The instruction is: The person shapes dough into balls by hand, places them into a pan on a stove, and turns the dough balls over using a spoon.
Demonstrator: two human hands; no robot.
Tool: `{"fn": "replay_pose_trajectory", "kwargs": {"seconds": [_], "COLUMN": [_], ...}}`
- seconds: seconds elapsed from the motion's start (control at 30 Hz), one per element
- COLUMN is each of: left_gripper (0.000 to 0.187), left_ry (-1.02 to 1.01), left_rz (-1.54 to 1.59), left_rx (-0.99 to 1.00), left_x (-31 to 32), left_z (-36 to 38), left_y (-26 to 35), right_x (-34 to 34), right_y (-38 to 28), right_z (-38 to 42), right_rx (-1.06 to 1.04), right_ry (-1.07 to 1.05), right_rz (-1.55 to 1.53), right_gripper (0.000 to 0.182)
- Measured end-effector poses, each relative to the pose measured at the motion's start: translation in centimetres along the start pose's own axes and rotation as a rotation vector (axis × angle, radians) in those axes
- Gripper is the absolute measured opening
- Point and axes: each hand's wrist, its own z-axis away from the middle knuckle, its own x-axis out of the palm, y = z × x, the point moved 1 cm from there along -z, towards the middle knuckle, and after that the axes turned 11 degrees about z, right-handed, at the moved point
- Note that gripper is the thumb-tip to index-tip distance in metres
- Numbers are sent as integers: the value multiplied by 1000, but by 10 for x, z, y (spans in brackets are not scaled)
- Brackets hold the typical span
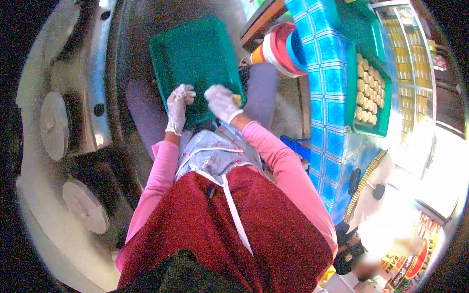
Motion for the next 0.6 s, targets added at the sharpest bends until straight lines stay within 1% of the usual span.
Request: {"fn": "replay_pose_trajectory", "kwargs": {"seconds": [0.07,0.1,0.13,0.2,0.23,0.27,0.3,0.33,0.37,0.4,0.43,0.47,0.53,0.6], "left_gripper": [33,31,30,27,25,26,28,30,30,29,29,29,25,22], "left_ry": [-30,-26,-21,-35,-51,-93,-133,-175,-209,-198,-189,-180,-215,-281], "left_rz": [6,-19,-41,29,57,68,76,85,43,56,75,96,108,104], "left_rx": [21,49,77,-15,-71,-83,-93,-99,-66,-70,-69,-65,-94,-102], "left_x": [-6,-4,-1,2,8,18,30,39,45,50,57,67,81,96], "left_z": [-2,1,4,4,7,14,17,15,11,11,10,10,14,14], "left_y": [-5,-2,0,1,4,9,13,17,18,18,21,26,28,24], "right_x": [3,12,8,-23,-29,-35,-41,-58,-75,-90,-101,-110,-131,-122], "right_y": [-10,-11,-6,12,21,26,31,31,37,47,60,70,77,71], "right_z": [-2,0,-7,-29,-35,-40,-42,-46,-47,-43,-36,-32,-26,-20], "right_rx": [-137,-117,-30,500,511,528,545,726,649,574,416,600,651,484], "right_ry": [48,-35,-146,-51,22,88,92,54,107,156,206,168,62,107], "right_rz": [-69,35,-32,-645,-713,-791,-946,-1122,-1090,-1052,-854,-1246,-1090,-902], "right_gripper": [5,8,11,16,18,21,20,17,16,16,20,22,23,22]}}
